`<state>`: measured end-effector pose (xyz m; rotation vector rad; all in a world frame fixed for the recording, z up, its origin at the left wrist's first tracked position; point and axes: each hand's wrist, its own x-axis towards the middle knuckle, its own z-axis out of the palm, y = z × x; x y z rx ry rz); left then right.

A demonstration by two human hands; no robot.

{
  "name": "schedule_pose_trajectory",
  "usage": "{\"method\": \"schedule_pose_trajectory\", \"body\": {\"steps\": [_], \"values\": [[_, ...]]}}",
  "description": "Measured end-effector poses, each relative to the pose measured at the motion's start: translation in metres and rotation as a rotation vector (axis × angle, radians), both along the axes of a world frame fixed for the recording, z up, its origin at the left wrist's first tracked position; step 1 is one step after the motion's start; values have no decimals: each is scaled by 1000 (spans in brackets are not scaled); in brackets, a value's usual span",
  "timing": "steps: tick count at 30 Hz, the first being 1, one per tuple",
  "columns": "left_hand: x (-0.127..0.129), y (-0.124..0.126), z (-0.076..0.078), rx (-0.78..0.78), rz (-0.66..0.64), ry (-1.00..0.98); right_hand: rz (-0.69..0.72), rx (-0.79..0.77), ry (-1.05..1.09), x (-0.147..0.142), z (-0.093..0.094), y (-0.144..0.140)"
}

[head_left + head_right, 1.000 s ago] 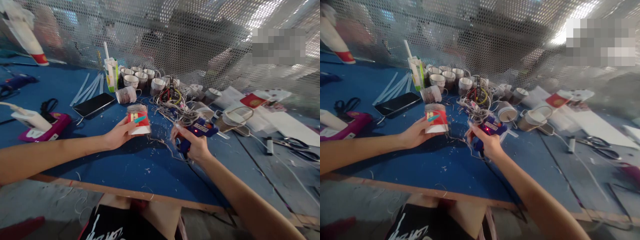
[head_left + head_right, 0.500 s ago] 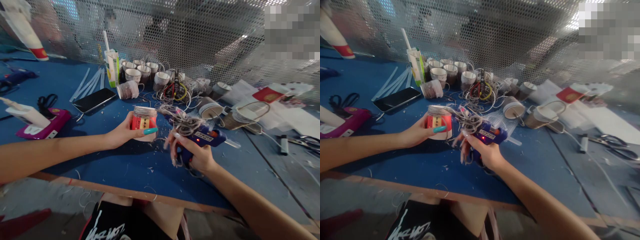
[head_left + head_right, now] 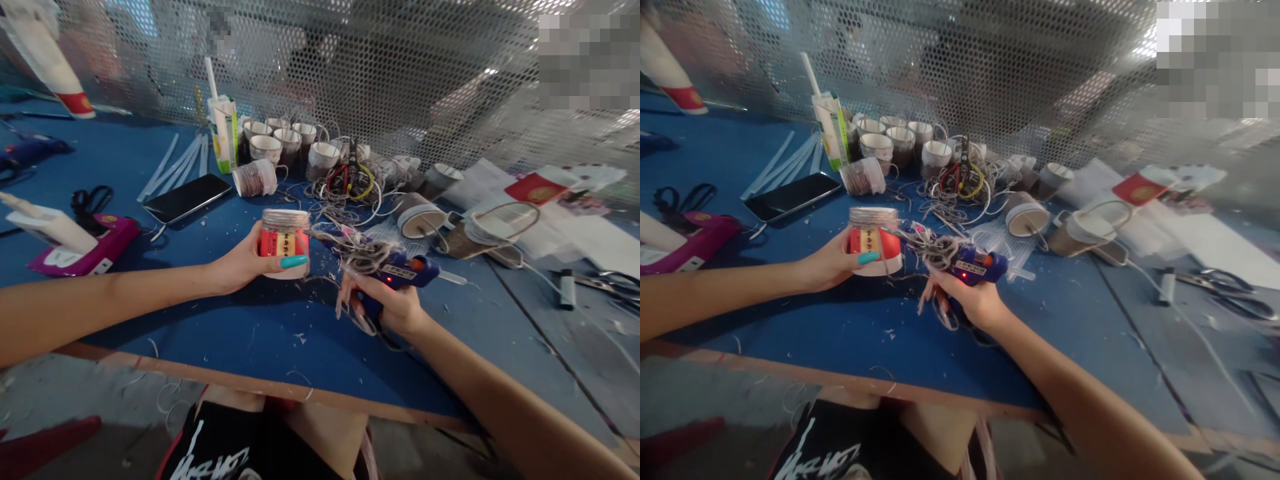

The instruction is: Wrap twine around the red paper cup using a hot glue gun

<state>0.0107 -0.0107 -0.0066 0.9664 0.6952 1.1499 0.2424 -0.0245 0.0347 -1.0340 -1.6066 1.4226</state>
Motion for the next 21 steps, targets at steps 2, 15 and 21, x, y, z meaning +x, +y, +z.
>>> {"method": "schedule_pose_trajectory", "body": {"steps": [2,15,21], "values": [[0,0,1,-4,-15,-1,8,3,-9,0,-1,0],[0,-1,2,38,-80,-2,-39,75,-128,1,-8,1],[-2,-1,1,71,-88,54,-126,76,-151,-4,-4,-2]]}}
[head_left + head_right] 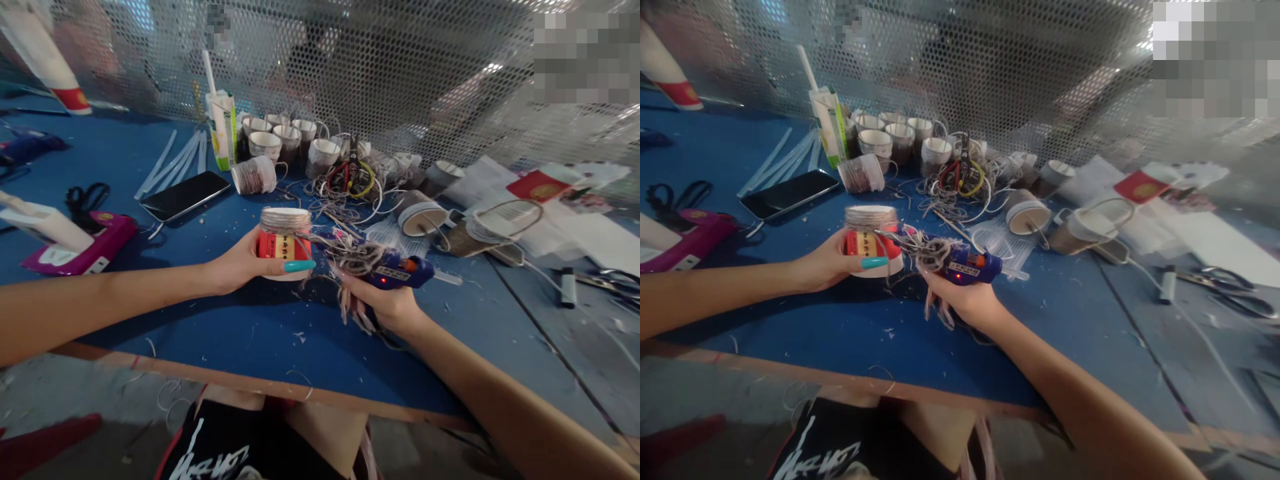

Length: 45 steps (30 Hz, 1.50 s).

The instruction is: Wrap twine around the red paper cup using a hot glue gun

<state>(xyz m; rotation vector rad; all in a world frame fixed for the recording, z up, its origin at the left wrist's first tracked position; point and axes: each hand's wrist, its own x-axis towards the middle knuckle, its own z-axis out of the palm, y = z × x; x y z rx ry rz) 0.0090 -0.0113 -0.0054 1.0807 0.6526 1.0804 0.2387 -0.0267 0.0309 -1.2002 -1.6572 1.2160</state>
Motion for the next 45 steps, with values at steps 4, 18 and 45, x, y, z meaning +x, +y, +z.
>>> {"method": "schedule_pose_trajectory", "body": {"steps": [4,18,45], "values": [[1,-1,2,8,5,4,-10,22,-35,0,-1,0],[3,-4,9,-5,7,-31,-88,18,-126,0,2,1],[5,-1,6,-73,196,6,-544,490,-657,25,-11,39]]}}
